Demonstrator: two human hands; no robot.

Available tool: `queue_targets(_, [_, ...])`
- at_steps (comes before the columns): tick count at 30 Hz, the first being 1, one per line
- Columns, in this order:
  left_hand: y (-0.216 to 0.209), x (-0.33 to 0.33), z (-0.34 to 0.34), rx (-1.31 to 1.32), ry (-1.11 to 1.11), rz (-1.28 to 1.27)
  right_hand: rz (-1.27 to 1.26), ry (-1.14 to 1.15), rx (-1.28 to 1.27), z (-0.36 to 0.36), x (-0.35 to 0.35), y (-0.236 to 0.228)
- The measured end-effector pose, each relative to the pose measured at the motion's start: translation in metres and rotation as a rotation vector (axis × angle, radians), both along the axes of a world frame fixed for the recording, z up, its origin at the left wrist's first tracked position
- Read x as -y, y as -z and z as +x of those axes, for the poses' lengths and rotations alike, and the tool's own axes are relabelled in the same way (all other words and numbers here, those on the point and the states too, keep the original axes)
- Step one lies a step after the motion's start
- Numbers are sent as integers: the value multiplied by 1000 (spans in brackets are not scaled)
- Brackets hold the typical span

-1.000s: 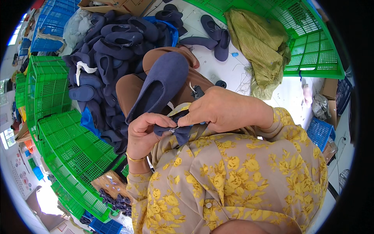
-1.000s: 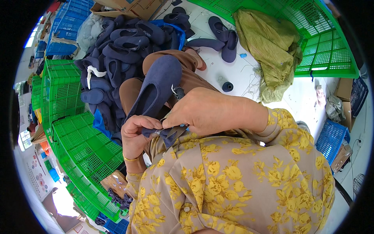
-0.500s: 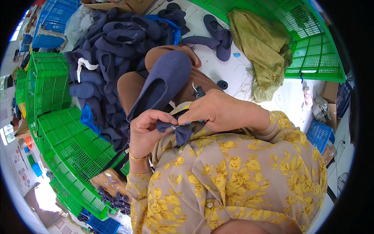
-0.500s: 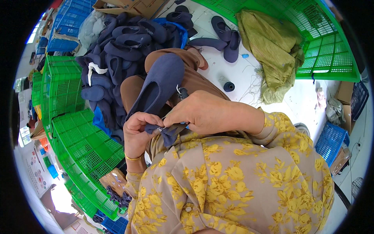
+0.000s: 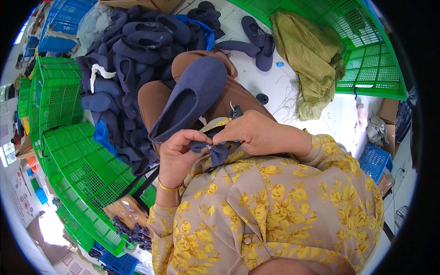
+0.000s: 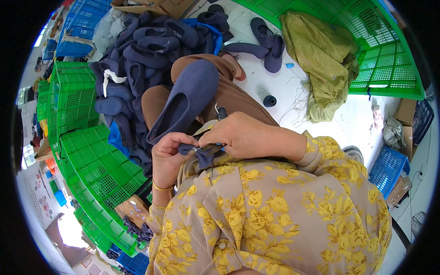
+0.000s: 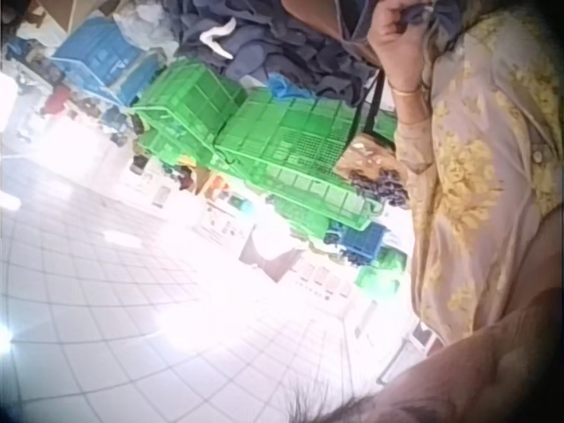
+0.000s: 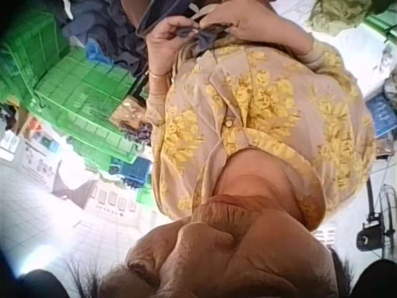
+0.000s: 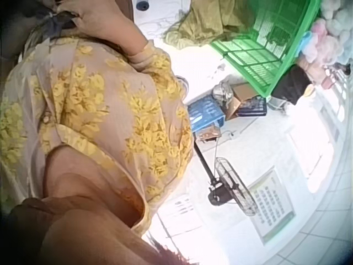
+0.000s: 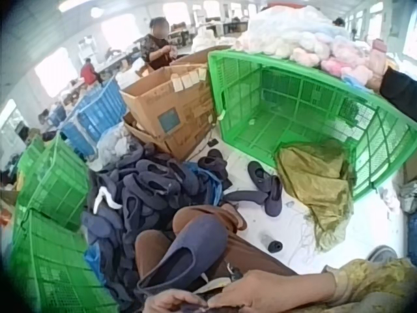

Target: The person sits on the floor and uses a blue-handled tool to stitch the upper of a dark slip-on shoe. They repeatedly pick up shoes from a nearby pile, work on the stitching, and place the finished shoe aside.

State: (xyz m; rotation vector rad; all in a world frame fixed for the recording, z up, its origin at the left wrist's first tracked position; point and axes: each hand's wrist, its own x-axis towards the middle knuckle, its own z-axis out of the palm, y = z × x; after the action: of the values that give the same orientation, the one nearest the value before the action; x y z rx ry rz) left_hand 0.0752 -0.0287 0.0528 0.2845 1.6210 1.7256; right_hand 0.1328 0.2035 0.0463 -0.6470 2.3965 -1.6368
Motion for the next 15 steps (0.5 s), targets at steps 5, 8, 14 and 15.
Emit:
queue_targets(5, [-3,4,14,131,3,-108,-69,5,40,10,1,14])
queue_targets(8, [-4,5,19,259,13,-74,-58,11,85,20,0,18])
queue_targets(14, [3,8,26,309,26,-54,-40,9,105,28,5,25])
queue_targets(15, [3,8,27,293,32,-69,-36,9,110,28,5,25])
